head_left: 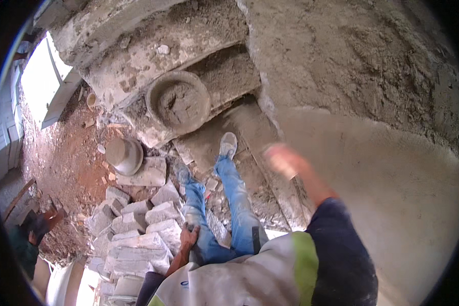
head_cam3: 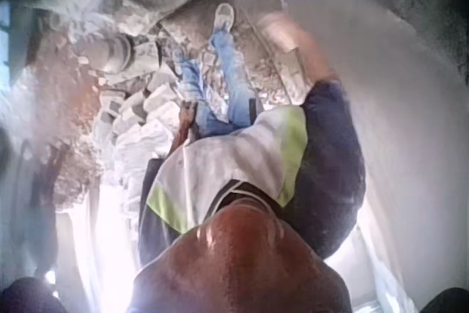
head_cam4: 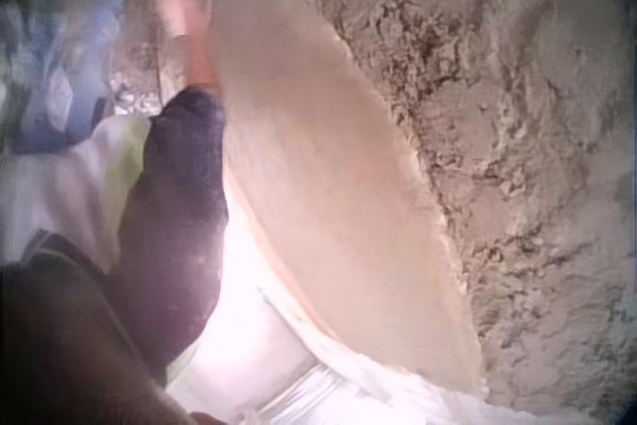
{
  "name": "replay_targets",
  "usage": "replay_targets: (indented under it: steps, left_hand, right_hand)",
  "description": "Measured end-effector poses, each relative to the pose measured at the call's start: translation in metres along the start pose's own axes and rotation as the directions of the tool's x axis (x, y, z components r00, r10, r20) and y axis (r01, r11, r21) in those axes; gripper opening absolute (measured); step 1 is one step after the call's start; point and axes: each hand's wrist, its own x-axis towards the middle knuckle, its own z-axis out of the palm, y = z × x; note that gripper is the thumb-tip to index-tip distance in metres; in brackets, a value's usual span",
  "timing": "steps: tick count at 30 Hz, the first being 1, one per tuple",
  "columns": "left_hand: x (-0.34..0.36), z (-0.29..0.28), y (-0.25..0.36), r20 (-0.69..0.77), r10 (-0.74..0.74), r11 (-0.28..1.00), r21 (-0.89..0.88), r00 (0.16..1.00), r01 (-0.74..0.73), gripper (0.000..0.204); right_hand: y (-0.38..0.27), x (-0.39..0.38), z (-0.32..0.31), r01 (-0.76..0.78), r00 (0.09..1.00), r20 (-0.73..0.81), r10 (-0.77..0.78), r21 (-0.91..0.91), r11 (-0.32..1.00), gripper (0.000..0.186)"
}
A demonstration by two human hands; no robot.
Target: The person applies mortar to a wall using a trowel, smooths the wall with a screed board, and then applies mortar onto the concrete stairs using the trowel.
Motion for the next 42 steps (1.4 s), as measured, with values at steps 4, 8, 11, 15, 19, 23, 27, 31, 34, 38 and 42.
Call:
replay_targets:
  steps: [4,8,11,15,19,23,27,31,34,38,42]
  left_hand:
    - [-0.015,0.022,0.007,0.127,-0.099,0.993,-0.050,0.987,0.106,0.093]
    - [-0.009,0.031,0.038,0.096,-0.128,0.987,0.109,0.987,0.118,0.100]
    - [0.006,0.034,0.062,0.039,-0.284,0.953,0.117,0.958,0.278,0.093]
    - [0.017,0.032,0.072,-0.159,-0.298,0.950,0.051,0.941,0.309,0.078]
    - [0.018,0.035,0.069,-0.212,-0.377,0.926,-0.085,0.902,0.367,0.069]
    - [0.016,0.038,0.071,-0.257,-0.444,0.895,-0.083,0.858,0.438,0.065]
    - [0.019,0.037,0.078,-0.223,-0.462,0.885,-0.051,0.859,0.463,0.065]
    - [0.025,0.034,0.079,-0.287,-0.394,0.914,-0.017,0.873,0.406,0.067]
    - [0.033,0.037,0.075,-0.300,-0.288,0.948,0.044,0.909,0.315,0.066]
    - [0.039,0.050,0.062,-0.372,-0.211,0.957,0.111,0.904,0.269,0.064]
    - [0.053,0.063,0.047,-0.459,-0.035,0.969,0.202,0.888,0.142,0.059]
  right_hand:
    - [-0.029,-0.147,0.039,-0.216,0.166,-0.595,-0.787,-0.800,0.559,0.018]
    - [-0.001,-0.163,0.092,-0.393,0.237,-0.430,-0.871,-0.863,0.319,0.020]
    - [-0.023,-0.070,0.087,-0.518,0.435,-0.176,-0.883,-0.851,-0.086,0.021]
    - [-0.080,0.120,0.090,-0.396,0.780,0.143,-0.610,-0.642,-0.657,0.020]
    - [-0.094,0.295,0.102,-0.340,0.903,0.101,-0.418,-0.429,-0.837,0.019]
    - [-0.079,0.329,0.072,-0.426,0.884,-0.144,-0.446,-0.643,-0.636,0.027]
    - [-0.066,0.292,0.036,-0.208,0.914,-0.049,-0.402,-0.909,-0.362,0.033]
    - [-0.042,0.266,0.031,-0.047,0.826,0.108,-0.554,-0.965,-0.259,0.037]
    - [-0.028,0.252,0.034,-0.254,0.710,-0.026,-0.704,-0.941,-0.222,0.027]
    - [-0.002,0.218,0.063,-0.179,0.586,0.171,-0.792,-0.926,-0.333,0.019]
    - [0.051,0.161,0.111,0.153,0.638,0.392,-0.663,-0.908,-0.390,0.018]
